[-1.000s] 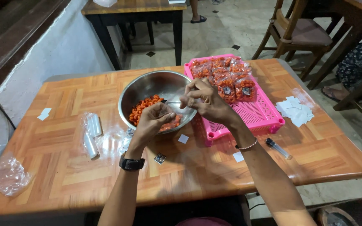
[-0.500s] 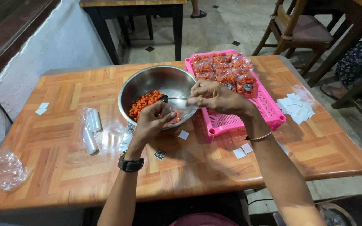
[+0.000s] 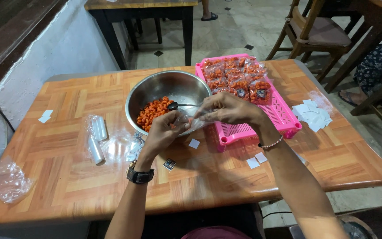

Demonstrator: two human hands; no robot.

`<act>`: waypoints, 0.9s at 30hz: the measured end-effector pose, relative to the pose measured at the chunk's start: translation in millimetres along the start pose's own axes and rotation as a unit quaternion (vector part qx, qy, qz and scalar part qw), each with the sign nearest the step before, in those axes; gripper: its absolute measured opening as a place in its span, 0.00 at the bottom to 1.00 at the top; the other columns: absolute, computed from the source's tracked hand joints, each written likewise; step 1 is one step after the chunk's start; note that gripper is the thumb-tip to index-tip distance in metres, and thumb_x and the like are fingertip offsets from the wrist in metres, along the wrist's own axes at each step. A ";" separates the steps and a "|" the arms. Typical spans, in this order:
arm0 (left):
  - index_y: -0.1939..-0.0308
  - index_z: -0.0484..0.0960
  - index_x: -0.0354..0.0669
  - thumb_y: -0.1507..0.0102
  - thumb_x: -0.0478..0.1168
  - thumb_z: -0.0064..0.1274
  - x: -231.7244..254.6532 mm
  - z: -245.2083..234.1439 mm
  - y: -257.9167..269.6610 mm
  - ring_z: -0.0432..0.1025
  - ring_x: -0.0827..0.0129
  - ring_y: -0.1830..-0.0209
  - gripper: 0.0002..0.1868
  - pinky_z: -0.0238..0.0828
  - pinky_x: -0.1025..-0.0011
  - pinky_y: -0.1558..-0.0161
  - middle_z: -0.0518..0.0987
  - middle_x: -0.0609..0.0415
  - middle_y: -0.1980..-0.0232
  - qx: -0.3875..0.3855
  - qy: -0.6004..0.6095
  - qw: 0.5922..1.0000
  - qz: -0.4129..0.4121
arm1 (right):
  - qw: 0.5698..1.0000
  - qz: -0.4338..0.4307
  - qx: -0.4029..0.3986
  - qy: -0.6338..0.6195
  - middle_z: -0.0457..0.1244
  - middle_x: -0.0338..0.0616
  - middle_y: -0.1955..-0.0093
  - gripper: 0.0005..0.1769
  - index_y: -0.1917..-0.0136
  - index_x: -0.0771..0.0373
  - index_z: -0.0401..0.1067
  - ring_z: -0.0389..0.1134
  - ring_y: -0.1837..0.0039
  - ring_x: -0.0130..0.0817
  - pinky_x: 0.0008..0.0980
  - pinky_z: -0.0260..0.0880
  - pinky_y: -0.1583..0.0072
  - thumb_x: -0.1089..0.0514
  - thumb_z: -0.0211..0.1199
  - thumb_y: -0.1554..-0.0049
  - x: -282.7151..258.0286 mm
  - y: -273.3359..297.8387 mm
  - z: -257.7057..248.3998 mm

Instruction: A person is scooping orange snacks from a large metal bowl into small plastic bags using a spoon and then placing the bags into a pink tray.

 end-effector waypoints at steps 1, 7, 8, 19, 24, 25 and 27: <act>0.62 0.84 0.40 0.39 0.40 0.68 9.0 0.0 -0.2 0.68 0.74 0.68 0.09 0.65 0.73 0.67 0.77 0.53 0.75 0.000 0.000 1.000 0.000 | 1.000 0.000 0.000 0.000 0.66 0.48 0.57 0.08 0.51 0.64 0.80 0.62 0.55 0.39 0.44 0.63 0.53 0.60 0.62 0.40 -2.1 0.5 -1.3; 0.57 0.83 0.31 0.38 0.32 0.63 11.7 11.3 4.4 0.69 0.72 0.94 0.09 0.64 0.81 0.89 0.77 0.49 0.84 -0.067 0.121 0.990 -0.036 | 0.999 0.001 -0.026 -0.028 0.65 0.53 0.60 0.21 0.35 0.69 0.73 0.57 0.62 0.36 0.40 0.63 0.55 0.68 0.55 0.41 -10.5 6.5 -5.4; 0.55 0.83 0.32 0.39 0.32 0.63 10.8 11.9 5.6 0.68 0.73 0.94 0.10 0.63 0.80 0.88 0.80 0.44 0.78 -0.073 0.119 0.989 -0.039 | 0.999 0.006 -0.032 -0.032 0.63 0.51 0.60 0.24 0.32 0.68 0.71 0.57 0.61 0.35 0.39 0.63 0.55 0.70 0.54 0.41 -13.0 7.6 -4.7; 0.58 0.89 0.37 0.40 0.35 0.66 13.0 13.4 10.6 0.74 0.74 0.71 0.08 0.71 0.77 0.68 0.84 0.47 0.72 -0.070 0.035 0.994 -0.072 | 0.996 0.031 -0.077 -0.043 0.66 0.57 0.58 0.30 0.27 0.65 0.68 0.62 0.62 0.39 0.41 0.69 0.54 0.73 0.53 0.43 -2.1 9.2 -4.9; 0.61 0.88 0.38 0.41 0.36 0.68 7.9 18.8 9.7 0.76 0.73 0.69 0.07 0.74 0.76 0.66 0.86 0.47 0.69 -0.070 0.078 0.991 -0.087 | 0.994 0.015 -0.095 -0.055 0.70 0.61 0.56 0.28 0.32 0.61 0.74 0.66 0.61 0.43 0.42 0.70 0.51 0.74 0.54 0.44 4.3 2.4 0.3; 0.61 0.88 0.38 0.41 0.36 0.68 4.7 18.5 9.7 0.76 0.73 0.69 0.07 0.74 0.76 0.66 0.86 0.47 0.69 -0.071 0.078 0.991 -0.087 | 0.994 0.016 -0.095 -0.056 0.70 0.61 0.56 0.28 0.32 0.61 0.74 0.66 0.61 0.43 0.42 0.70 0.51 0.74 0.54 0.44 1.9 -0.1 0.5; 0.60 0.85 0.36 0.40 0.34 0.67 -3.3 18.7 10.9 0.77 0.75 0.71 0.08 0.76 0.77 0.68 0.84 0.48 0.68 -0.076 0.109 0.986 -0.100 | 0.995 -0.012 -0.092 -0.045 0.69 0.57 0.55 0.25 0.35 0.59 0.77 0.68 0.58 0.41 0.42 0.72 0.49 0.72 0.56 0.43 -6.8 -5.3 0.9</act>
Point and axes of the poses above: each hand's wrist, its own y-axis away from the middle knuckle, its own z-axis out of the palm, x = y × z, the point moved 7 cm from there along -y, towards the middle knuckle
